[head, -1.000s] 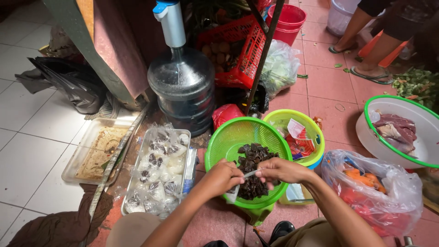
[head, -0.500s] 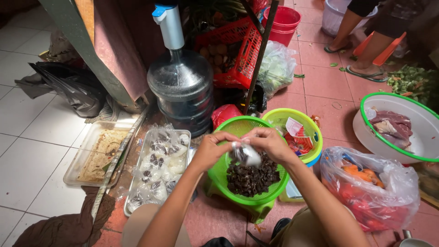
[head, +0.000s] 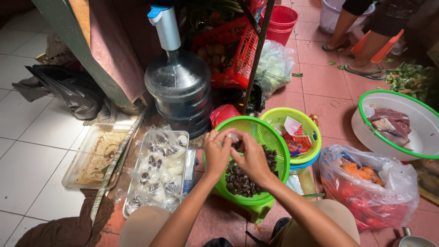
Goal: The person is seen packaging food items into small plastic bags.
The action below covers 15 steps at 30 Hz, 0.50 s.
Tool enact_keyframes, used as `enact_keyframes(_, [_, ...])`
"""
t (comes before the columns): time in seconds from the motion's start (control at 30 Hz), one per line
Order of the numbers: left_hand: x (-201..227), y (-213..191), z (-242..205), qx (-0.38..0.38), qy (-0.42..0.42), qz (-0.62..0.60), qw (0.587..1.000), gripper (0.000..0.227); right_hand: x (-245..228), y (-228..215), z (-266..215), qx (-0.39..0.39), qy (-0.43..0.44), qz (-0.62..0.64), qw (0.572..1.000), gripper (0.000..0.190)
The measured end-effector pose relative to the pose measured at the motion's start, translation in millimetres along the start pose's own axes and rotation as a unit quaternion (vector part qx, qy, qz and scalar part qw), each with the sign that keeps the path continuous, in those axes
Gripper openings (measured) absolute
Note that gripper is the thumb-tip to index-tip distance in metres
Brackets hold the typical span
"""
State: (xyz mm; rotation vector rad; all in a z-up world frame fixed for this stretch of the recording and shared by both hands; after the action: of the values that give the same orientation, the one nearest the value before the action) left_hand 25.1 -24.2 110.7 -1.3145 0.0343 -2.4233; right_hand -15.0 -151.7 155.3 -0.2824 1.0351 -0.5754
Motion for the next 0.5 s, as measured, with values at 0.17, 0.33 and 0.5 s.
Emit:
enact_keyframes(0.17, [-36,21,-21,-0.002,-0.234,-0.124,0.964,0.029,-14,-3,-1,0.067,-0.163,-0.098,0.979,0.055])
enact_keyframes(0.33, [-35,22,-27,0.004,-0.319,-0.257,0.912,0.031,-17,-4,-2,0.085,-0.179,-0.128,0.972,0.046])
enact_keyframes(0.5, [-8,8,-17,0.01,-0.167,-0.196,0.966,0.026,-15,-14,4,0.076,-0.108,-0.088,0.987,0.037])
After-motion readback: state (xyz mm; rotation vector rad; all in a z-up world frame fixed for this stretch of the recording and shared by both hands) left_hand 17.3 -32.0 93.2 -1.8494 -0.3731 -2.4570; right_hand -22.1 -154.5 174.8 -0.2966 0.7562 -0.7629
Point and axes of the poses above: each hand's wrist, its own z-axis towards the middle knuckle, its own y-axis out of the palm, x = y × z, the point moved 4 cm from there along z, towards the middle knuckle, and after that the axes turned 5 degrees about x, right-handed, at the moved point
